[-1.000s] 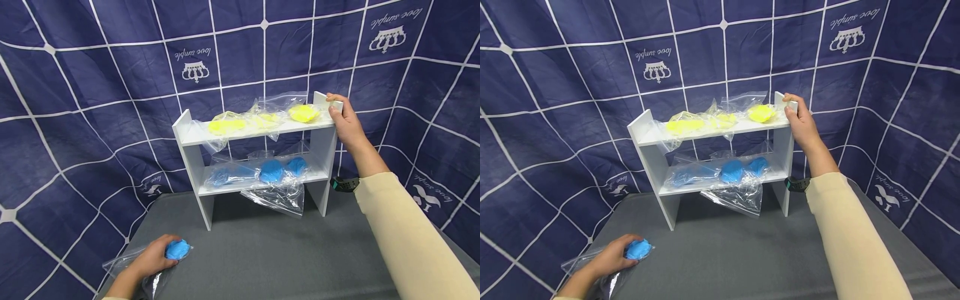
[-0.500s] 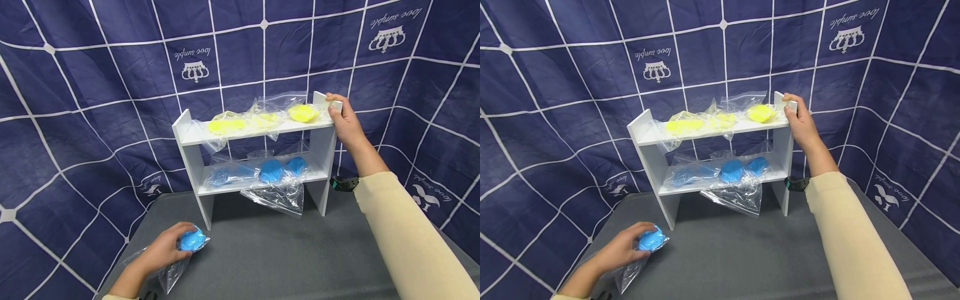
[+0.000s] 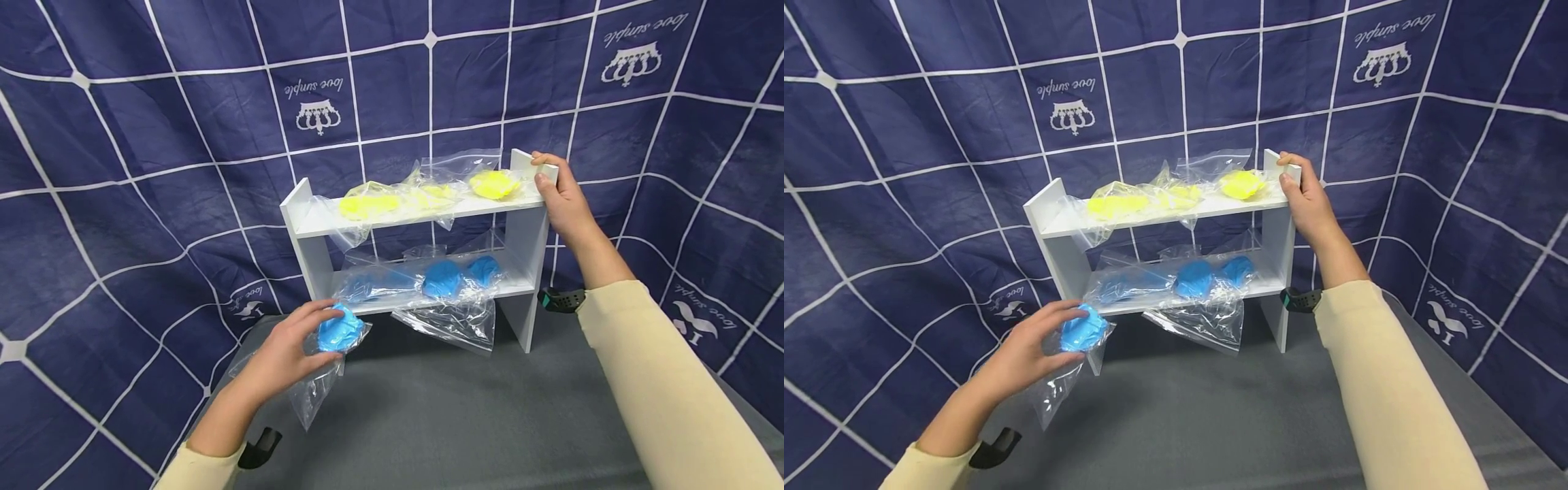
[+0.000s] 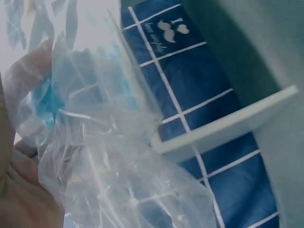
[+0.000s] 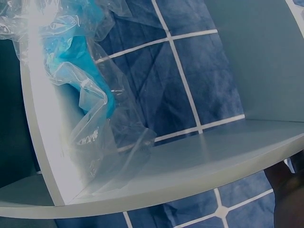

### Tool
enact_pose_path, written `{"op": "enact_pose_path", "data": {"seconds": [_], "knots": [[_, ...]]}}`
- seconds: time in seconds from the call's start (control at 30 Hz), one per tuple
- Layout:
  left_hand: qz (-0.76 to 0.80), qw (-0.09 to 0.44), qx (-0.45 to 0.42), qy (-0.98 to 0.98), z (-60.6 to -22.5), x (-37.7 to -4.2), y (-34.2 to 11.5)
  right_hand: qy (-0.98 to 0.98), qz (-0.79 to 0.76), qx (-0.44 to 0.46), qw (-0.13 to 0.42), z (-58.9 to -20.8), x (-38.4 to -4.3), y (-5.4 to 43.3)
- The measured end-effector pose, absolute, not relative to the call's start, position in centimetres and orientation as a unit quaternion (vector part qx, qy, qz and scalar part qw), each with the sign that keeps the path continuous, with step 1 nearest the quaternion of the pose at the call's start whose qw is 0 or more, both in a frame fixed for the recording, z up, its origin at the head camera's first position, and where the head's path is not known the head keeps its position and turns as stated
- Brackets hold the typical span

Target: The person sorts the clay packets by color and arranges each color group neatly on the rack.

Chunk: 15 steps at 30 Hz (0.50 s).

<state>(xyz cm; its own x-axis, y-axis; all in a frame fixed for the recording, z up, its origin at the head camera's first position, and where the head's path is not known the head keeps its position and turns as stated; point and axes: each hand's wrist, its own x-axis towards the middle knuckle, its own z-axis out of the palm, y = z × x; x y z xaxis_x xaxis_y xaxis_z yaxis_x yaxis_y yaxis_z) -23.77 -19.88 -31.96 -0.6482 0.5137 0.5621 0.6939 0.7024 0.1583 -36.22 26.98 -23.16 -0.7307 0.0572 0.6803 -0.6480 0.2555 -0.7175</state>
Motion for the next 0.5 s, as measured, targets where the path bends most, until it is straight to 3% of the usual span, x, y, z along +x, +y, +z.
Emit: {"op": "enact_pose_path", "data": {"seconds": [0.5], "knots": [[-0.208, 0.265, -0.279, -0.899, -28.1, -29.3, -14.4, -0.730, 0.578, 0.201, 0.303, -23.2, -36.3, 27.0]]}}
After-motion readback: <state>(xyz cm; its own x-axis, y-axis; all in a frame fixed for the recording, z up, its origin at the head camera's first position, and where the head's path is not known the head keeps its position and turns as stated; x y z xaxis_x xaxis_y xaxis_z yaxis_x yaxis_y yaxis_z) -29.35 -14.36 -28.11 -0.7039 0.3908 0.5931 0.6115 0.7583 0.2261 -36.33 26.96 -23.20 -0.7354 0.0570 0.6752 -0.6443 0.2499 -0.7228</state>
